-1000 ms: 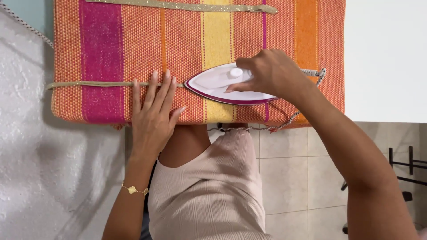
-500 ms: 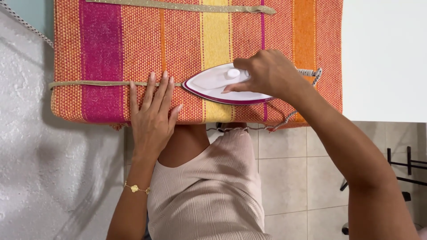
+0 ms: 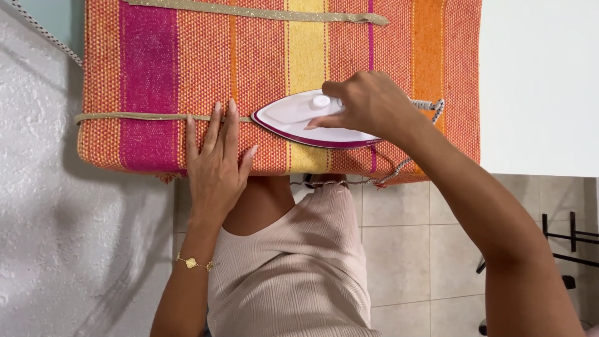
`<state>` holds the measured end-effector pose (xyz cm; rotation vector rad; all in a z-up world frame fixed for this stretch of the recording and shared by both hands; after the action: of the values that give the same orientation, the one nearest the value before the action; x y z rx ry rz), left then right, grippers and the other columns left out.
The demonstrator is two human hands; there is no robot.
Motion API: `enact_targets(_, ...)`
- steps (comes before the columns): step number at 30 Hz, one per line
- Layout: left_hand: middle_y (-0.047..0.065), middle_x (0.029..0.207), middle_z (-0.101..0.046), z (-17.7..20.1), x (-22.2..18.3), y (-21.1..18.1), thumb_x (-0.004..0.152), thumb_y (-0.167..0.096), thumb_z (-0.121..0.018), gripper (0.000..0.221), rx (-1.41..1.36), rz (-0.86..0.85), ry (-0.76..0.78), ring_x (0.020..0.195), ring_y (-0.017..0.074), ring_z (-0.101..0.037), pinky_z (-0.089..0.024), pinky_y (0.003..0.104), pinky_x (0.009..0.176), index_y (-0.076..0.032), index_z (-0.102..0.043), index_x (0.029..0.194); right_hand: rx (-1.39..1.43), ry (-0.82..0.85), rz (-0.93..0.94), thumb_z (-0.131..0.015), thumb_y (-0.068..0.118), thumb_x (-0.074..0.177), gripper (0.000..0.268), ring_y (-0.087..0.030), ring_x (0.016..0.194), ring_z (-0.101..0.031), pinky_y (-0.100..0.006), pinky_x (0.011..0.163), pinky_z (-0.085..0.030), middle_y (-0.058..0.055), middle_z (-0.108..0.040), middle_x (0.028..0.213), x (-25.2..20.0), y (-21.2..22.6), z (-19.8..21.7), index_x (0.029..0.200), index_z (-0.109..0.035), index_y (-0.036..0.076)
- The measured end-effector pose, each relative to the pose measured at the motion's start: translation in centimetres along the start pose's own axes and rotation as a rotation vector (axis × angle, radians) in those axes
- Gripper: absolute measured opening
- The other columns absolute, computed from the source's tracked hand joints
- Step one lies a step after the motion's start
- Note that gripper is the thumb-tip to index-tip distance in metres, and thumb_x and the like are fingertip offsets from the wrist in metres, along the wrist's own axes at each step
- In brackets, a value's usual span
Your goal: The person is aligning a thin decorative fabric strip on a larger fabric piece and pressing it with an iron on a work table.
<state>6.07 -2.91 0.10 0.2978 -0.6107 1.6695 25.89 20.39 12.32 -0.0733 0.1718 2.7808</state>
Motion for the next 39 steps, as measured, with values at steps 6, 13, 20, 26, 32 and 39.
enact_targets(6, 0.016, 0.17, -0.056, -0.1, 0.0, -0.1, 0.12, -0.044, -0.046, 0.069, -0.015, 0.016, -0.003, 0.164, 0.0277, -0.039, -0.012, 0.059, 0.136, 0.001, -0.035, 0.172, -0.014, 0.006, 0.019, -0.077, 0.079, 0.092, 0.067, -0.039, 0.069, -0.079, -0.048, 0.069, -0.062, -0.017, -0.08, 0.077, 0.4, 0.1, -0.3, 0.105, -0.08, 0.013)
enact_targets(13, 0.016, 0.168, -0.058, 0.1, -0.1, -0.1, 0.12, -0.042, -0.047, 0.069, -0.008, 0.022, 0.002, 0.163, 0.0267, -0.041, -0.013, 0.058, 0.137, 0.001, -0.035, 0.172, -0.004, 0.024, 0.038, -0.074, 0.078, 0.094, 0.069, -0.042, 0.069, -0.078, -0.049, 0.069, -0.063, -0.02, -0.079, 0.076, 1.3, 0.8, 0.3, 0.104, -0.08, 0.01)
enact_targets(20, 0.017, 0.171, -0.053, 0.2, 0.0, 0.1, 0.12, -0.034, -0.045, 0.064, -0.066, 0.034, -0.019, 0.16, 0.0275, -0.045, -0.017, 0.056, 0.136, 0.004, -0.033, 0.171, -0.014, 0.004, 0.053, -0.07, 0.085, 0.095, 0.073, -0.033, 0.068, -0.079, -0.04, 0.069, -0.063, -0.015, -0.08, 0.076, 2.2, 1.1, 0.1, 0.103, -0.082, 0.013)
enact_targets(26, 0.019, 0.173, -0.048, 1.6, 0.4, 1.5, 0.12, -0.035, -0.043, 0.065, -0.1, 0.06, 0.039, 0.16, 0.0328, -0.043, -0.014, 0.058, 0.137, 0.0, -0.028, 0.173, -0.02, 0.064, 0.061, -0.063, 0.088, 0.096, 0.08, -0.03, 0.065, -0.078, -0.034, 0.068, -0.063, -0.016, -0.081, 0.078, 2.6, 1.0, 0.0, 0.109, -0.083, 0.012)
enact_targets(32, 0.021, 0.177, -0.038, 3.1, 2.7, 9.8, 0.123, -0.035, -0.042, 0.062, -0.03, 0.041, 0.008, 0.161, 0.0421, -0.034, -0.019, 0.066, 0.13, -0.001, -0.036, 0.174, 0.003, 0.063, 0.046, -0.067, 0.085, 0.092, 0.079, -0.039, 0.072, -0.08, -0.045, 0.069, -0.063, -0.021, -0.08, 0.079, 3.0, 0.9, -0.4, 0.109, -0.082, 0.009)
enact_targets(39, 0.019, 0.181, -0.028, 4.0, 4.4, 14.1, 0.123, -0.039, -0.027, 0.064, -0.068, 0.205, 0.196, 0.167, 0.0363, -0.021, -0.013, 0.054, 0.135, -0.003, -0.026, 0.176, -0.037, 0.122, 0.001, -0.064, 0.083, 0.091, 0.078, -0.03, 0.056, -0.065, -0.044, 0.051, -0.051, -0.01, -0.065, 0.057, 3.4, 1.0, -0.8, 0.107, -0.079, 0.009)
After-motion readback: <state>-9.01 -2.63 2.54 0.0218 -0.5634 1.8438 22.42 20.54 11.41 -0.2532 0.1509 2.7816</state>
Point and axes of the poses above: each hand's wrist, its own x-axis towards the middle knuckle, its own z-axis out of the back of the hand, y = z × x, the point moved 1 cm from there along x, towards the middle knuckle
